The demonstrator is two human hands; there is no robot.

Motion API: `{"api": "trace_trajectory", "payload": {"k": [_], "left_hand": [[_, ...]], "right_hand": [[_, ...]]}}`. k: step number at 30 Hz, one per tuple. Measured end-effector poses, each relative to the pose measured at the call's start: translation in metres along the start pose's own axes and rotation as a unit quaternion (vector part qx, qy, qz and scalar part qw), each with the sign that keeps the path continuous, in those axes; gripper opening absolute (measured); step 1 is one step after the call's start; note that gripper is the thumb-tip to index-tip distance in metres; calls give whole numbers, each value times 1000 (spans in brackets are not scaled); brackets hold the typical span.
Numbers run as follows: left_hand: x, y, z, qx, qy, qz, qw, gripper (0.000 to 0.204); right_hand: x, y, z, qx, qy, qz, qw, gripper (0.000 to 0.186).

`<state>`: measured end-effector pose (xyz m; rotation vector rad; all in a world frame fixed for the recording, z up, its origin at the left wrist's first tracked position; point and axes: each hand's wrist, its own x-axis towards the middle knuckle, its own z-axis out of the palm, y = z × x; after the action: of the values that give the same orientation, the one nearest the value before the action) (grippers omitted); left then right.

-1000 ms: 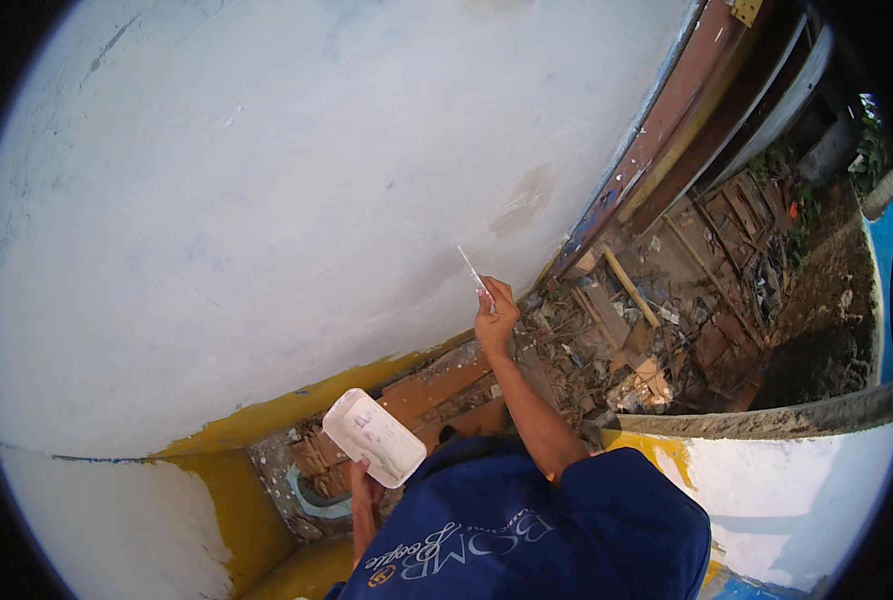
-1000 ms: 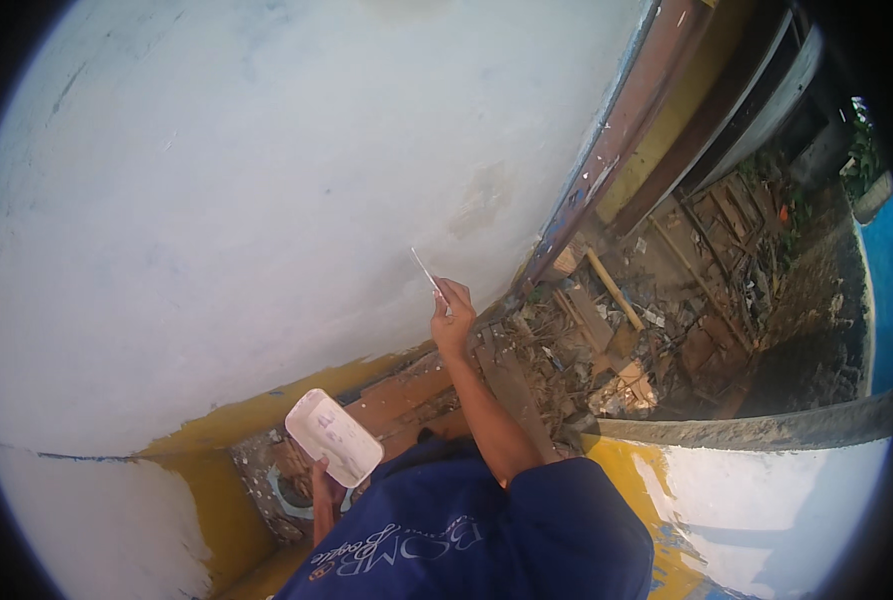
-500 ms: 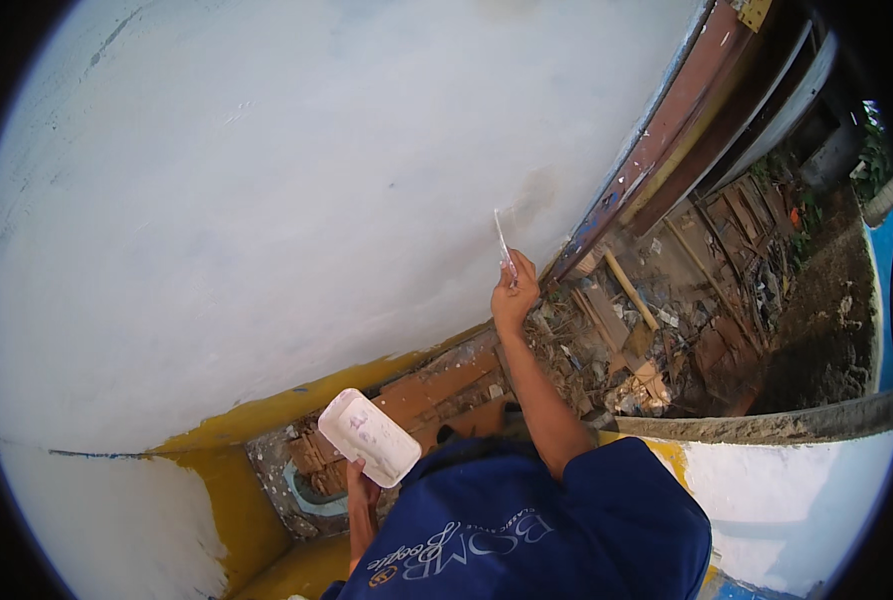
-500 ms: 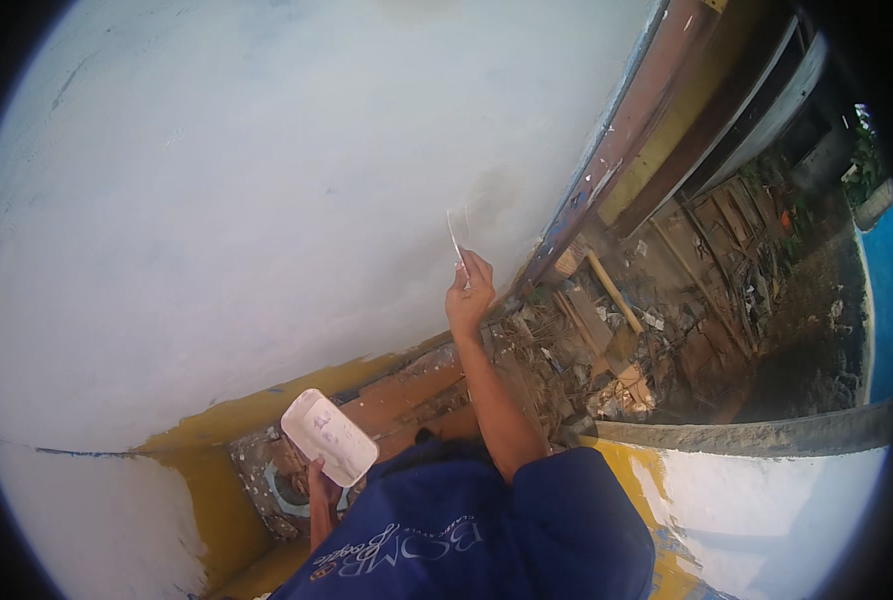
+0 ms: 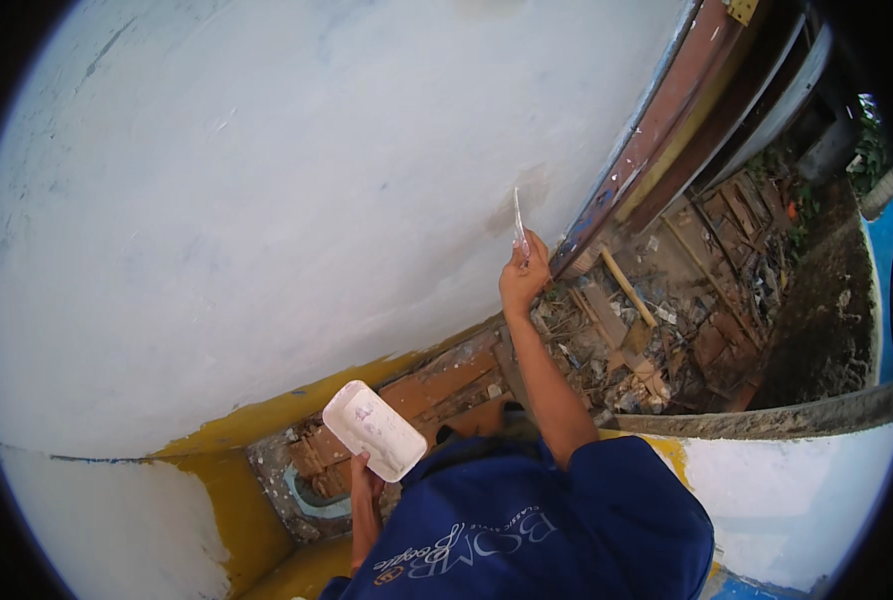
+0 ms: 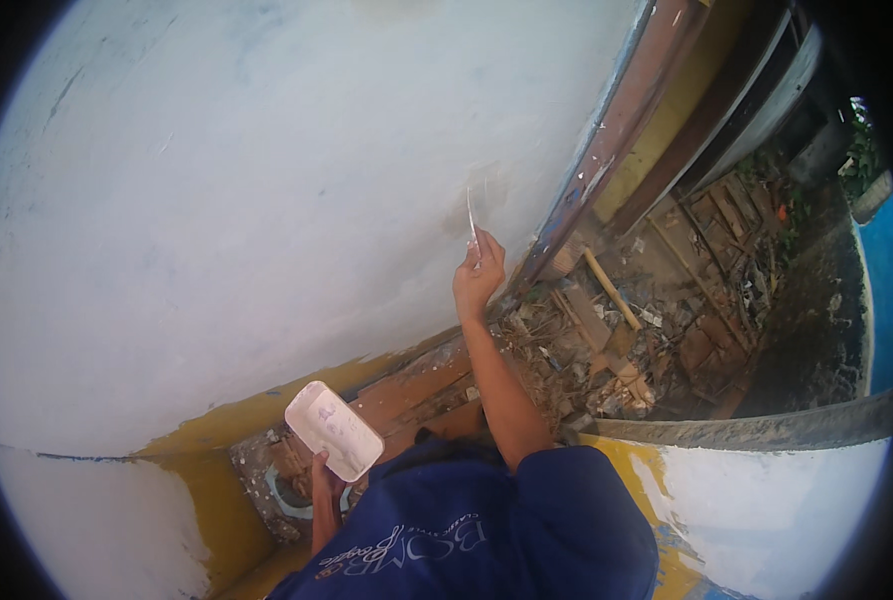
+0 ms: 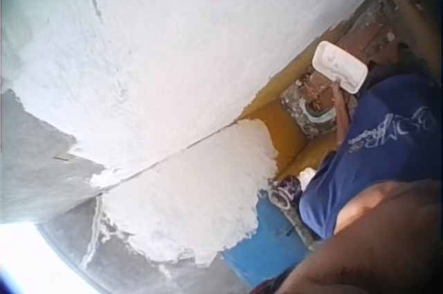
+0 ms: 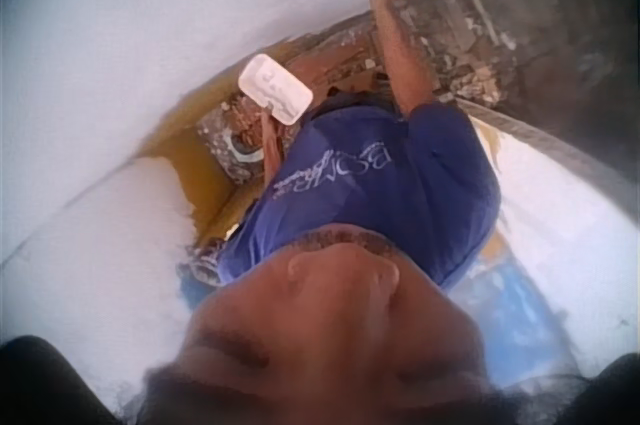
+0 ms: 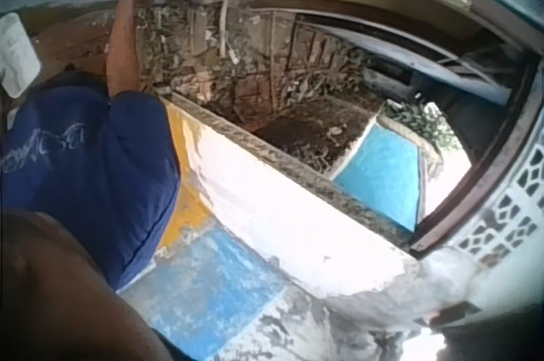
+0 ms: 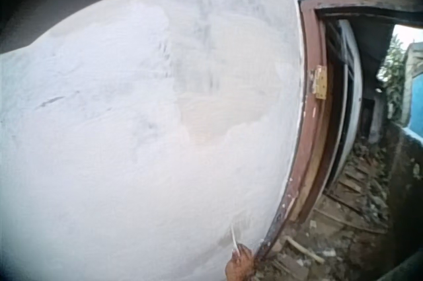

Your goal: The person applies a white patching compound to a damaged wall using a red putty knife, spreading and smoothing the material over uneven areas.

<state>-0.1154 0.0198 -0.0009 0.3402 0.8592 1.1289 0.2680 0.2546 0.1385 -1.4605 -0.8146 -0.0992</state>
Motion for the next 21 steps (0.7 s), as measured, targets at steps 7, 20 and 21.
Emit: {"api": "trace_trajectory", "payload": {"k": [7, 20, 21], "left_hand": [[-13, -3, -10, 6, 40, -14, 999, 86], [-11, -2, 9, -11, 17, -2, 1000, 86], [-9, -3, 6, -2, 30, -8, 1000, 86]], "right_hand": [[-32, 3, -19, 47, -90, -11, 995, 25], [-12, 14, -16, -35, -53, -41, 997, 24], [-28, 11, -18, -8, -92, -39, 995, 24]]}}
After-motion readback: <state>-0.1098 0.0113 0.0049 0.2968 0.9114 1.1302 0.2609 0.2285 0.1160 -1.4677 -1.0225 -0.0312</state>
